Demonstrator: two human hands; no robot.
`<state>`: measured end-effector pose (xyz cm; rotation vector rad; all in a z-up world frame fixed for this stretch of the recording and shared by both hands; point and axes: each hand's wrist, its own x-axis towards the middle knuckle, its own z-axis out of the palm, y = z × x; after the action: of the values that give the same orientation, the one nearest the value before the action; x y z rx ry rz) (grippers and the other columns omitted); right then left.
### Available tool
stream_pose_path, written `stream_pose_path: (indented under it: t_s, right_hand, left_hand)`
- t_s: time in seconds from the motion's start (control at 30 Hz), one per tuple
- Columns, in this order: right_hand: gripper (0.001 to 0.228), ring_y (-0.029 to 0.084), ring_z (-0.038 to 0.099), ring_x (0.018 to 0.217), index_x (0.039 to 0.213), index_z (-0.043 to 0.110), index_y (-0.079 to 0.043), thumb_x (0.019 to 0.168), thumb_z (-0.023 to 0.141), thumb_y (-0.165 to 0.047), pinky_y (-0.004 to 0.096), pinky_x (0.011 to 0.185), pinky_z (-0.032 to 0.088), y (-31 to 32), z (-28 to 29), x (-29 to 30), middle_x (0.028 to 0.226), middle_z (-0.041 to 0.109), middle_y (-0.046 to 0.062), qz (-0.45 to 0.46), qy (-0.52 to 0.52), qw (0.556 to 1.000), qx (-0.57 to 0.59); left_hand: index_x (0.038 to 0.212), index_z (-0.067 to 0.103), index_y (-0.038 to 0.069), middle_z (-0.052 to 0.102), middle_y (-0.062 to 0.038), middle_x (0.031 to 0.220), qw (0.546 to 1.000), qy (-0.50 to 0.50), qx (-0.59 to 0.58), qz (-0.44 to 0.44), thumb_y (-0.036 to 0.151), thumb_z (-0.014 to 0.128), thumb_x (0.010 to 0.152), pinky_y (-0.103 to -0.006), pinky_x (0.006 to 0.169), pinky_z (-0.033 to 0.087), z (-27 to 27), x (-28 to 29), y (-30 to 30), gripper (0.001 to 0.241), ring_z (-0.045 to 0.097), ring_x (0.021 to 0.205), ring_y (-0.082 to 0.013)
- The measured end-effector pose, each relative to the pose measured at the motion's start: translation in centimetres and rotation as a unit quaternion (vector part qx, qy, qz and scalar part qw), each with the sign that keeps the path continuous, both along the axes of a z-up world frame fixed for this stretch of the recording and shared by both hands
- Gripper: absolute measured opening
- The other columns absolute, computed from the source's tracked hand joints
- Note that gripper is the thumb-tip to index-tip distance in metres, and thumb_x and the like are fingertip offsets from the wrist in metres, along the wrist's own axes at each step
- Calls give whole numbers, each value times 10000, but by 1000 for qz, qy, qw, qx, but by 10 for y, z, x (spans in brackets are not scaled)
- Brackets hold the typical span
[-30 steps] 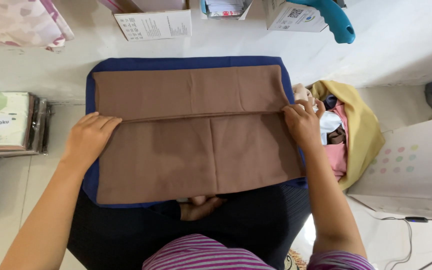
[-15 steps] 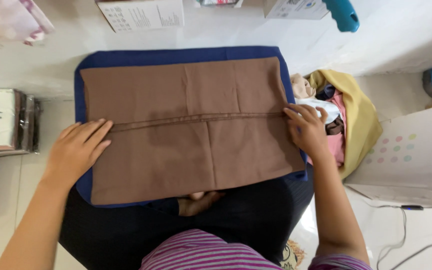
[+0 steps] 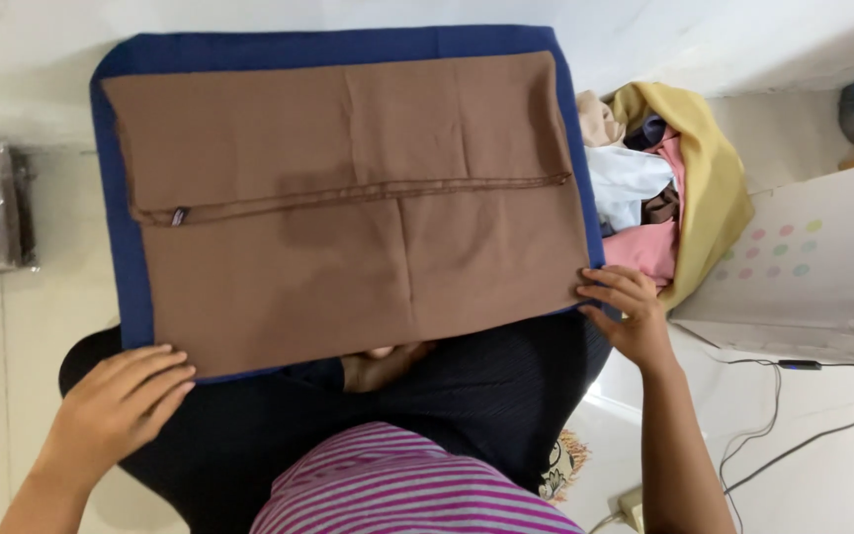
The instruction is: The person folds a brown piece of fabric on a blue mat. They use a lint roller to clean the fabric before and after folding it multiple times. The person then folds the fabric into a smaller square.
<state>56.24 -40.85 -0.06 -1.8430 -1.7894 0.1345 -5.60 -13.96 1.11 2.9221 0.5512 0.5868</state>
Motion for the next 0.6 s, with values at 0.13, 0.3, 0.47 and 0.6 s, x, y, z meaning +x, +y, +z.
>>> stream_pose_path:
  t_s: [0.13,0.3,0.47,0.6]
  right_hand:
    - [250,237,624,1205,1115,764,-138,868,802,-138,385,1135,435,-1,2,5,1329,708,55,19,54,998,-14]
    - [239,217,613,1145,1130,781,-122,893,760,-123,341,1097,471,-5,-4,17,1325,717,40,-2,75,996,-49]
    - [148,184,608,1201,1047,776,-70,905,736,-84,328,1086,483,-3,-9,24,1284,727,85,-38,182,979,-78]
    - [111,215,640,1134,955,723,-75,985,655,-157,345,995,482,4,9,19,1212,751,97,-35,132,985,-104]
  left_hand:
    - [951,772,95,758,-70,1112,989,-85,-110,52,143,782,853,-370,1020,552,-3,-2,1,110,725,1067,-230]
    - [1055,795,104,776,-55,1106,975,-74,-196,78,102,681,940,-337,1007,557,1,-9,3,162,730,1040,-211]
    - [1108,729,75,709,-63,1048,995,-25,-75,63,105,674,962,-366,949,546,4,-4,5,159,645,1024,-256]
    - [1013,691,68,692,-81,1060,998,11,-25,63,125,643,970,-402,1027,507,-8,0,8,87,643,1107,-283]
